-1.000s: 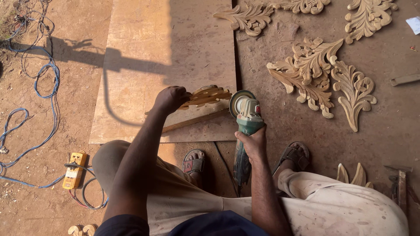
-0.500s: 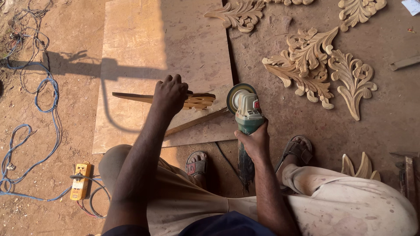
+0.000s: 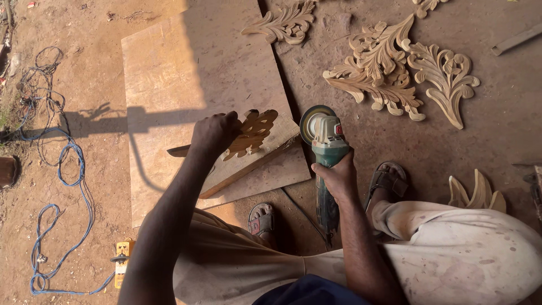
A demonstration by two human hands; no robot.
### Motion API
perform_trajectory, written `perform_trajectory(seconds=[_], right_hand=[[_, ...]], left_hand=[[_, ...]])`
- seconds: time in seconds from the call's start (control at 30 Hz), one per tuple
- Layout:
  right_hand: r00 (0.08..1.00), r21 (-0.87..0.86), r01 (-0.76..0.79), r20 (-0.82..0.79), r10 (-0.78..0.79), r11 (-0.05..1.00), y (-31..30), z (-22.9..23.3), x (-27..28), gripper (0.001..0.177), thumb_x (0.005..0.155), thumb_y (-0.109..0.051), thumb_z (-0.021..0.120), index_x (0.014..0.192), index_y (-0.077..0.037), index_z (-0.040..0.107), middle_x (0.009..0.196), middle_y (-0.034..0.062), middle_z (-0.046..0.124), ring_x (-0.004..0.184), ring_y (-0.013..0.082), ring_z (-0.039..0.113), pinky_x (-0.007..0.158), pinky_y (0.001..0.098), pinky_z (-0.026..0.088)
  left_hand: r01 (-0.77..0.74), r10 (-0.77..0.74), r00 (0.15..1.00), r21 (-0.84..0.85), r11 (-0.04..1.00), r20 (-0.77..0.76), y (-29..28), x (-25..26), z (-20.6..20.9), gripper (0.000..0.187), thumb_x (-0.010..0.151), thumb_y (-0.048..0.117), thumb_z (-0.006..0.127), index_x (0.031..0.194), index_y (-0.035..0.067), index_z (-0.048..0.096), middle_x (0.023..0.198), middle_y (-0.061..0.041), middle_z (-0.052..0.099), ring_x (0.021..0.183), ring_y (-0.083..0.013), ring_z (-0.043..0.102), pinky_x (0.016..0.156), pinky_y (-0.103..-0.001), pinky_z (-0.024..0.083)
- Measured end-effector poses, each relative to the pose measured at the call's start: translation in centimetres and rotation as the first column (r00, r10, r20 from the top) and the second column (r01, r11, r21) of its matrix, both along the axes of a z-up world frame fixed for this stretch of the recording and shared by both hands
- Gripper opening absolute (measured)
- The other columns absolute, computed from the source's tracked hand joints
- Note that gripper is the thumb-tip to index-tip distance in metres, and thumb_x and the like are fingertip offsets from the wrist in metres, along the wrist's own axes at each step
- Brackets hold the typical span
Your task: The person uses an angle grinder to carve and smooth the edges of a decorative wooden piece. They hold the wood with one hand and guide the tool along the contours, occasionally repositioning the piece to access different areas.
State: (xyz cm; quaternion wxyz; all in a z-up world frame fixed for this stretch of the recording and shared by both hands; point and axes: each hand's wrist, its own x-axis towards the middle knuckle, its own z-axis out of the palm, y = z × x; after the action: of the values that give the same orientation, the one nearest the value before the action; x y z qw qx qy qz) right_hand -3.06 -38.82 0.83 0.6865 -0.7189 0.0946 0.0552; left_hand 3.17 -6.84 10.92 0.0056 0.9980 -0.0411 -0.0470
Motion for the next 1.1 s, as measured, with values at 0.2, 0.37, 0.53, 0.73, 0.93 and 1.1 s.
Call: perform_trajectory(seconds=[0.2, 0.37, 0.53, 0.73, 0.93, 1.1], right_hand=[[0.996, -0.117, -0.058, 0.06, 0.065, 0.991, 0.1, -1.0, -0.8, 0.086, 0.068, -0.013, 0.086, 0.139, 0.002, 0.039, 0.126, 0.0169, 0.065, 0.112, 0.0234, 0.067, 0.093, 0.0369, 0.056], [0.992, 0.04, -0.11, -0.051, 0.112, 0.993, -0.1, -2.5, -0.9, 0.09, 0.066, -0.012, 0.085, 0.14, -0.001, 0.035, 0.121, 0.0131, 0.061, 0.113, 0.0225, 0.064, 0.092, 0.0406, 0.058], [0.958, 0.183, -0.189, -0.183, 0.223, 0.965, -1.0, -4.8, -1.3, 0.079, 0.064, -0.014, 0.082, 0.137, -0.005, 0.054, 0.118, 0.013, 0.065, 0.112, 0.0265, 0.066, 0.095, 0.0445, 0.058], [0.926, 0.314, -0.065, -0.335, 0.175, 0.947, -1.6, -6.0, -1.2, 0.09, 0.056, -0.016, 0.081, 0.14, -0.013, 0.05, 0.118, 0.0092, 0.065, 0.114, 0.0241, 0.063, 0.099, 0.0487, 0.053], [0.93, 0.292, -0.112, -0.305, 0.203, 0.95, -0.8, -4.6, -1.4, 0.086, 0.059, -0.015, 0.081, 0.139, -0.008, 0.05, 0.116, 0.0124, 0.064, 0.111, 0.0247, 0.064, 0.097, 0.0472, 0.056], [0.952, 0.152, -0.17, -0.231, 0.202, 0.974, 1.2, -3.7, -1.6, 0.088, 0.062, -0.008, 0.08, 0.14, -0.006, 0.039, 0.118, 0.0093, 0.06, 0.111, 0.0202, 0.063, 0.094, 0.0419, 0.057]], left_hand=[[0.19, -0.191, 0.981, 0.058, 0.98, 0.028, -3.6, -0.4, -1.6, 0.016, 0.099, 0.031, 0.066, 0.1, 0.015, 0.068, 0.084, -0.01, 0.073, 0.076, -0.0301, 0.073, 0.064, -0.044, 0.058], [0.372, -0.387, 0.916, 0.137, 0.918, 0.108, -6.0, -0.7, -2.1, 0.006, 0.096, 0.02, 0.066, 0.097, 0.015, 0.068, 0.079, -0.008, 0.072, 0.068, -0.0253, 0.072, 0.057, -0.04, 0.058], [0.423, -0.433, 0.902, 0.226, 0.877, -0.009, -6.3, 0.0, -3.0, 0.009, 0.104, 0.016, 0.061, 0.1, 0.013, 0.068, 0.074, -0.005, 0.07, 0.054, -0.0155, 0.067, 0.046, -0.03, 0.056], [0.476, -0.491, 0.869, 0.161, 0.865, 0.066, -3.6, 1.0, -1.8, 0.009, 0.097, 0.023, 0.064, 0.097, 0.015, 0.07, 0.077, -0.003, 0.071, 0.061, -0.0182, 0.069, 0.053, -0.033, 0.059], [0.527, -0.546, 0.837, 0.241, 0.815, 0.015, -2.9, 1.0, -2.3, 0.007, 0.099, 0.02, 0.066, 0.094, 0.015, 0.068, 0.078, -0.002, 0.07, 0.068, -0.0178, 0.072, 0.056, -0.032, 0.059], [0.577, -0.601, 0.798, 0.235, 0.782, 0.039, -4.1, 1.1, -3.4, 0.009, 0.093, 0.024, 0.068, 0.091, 0.015, 0.068, 0.077, -0.002, 0.07, 0.066, -0.0182, 0.071, 0.055, -0.033, 0.057]])
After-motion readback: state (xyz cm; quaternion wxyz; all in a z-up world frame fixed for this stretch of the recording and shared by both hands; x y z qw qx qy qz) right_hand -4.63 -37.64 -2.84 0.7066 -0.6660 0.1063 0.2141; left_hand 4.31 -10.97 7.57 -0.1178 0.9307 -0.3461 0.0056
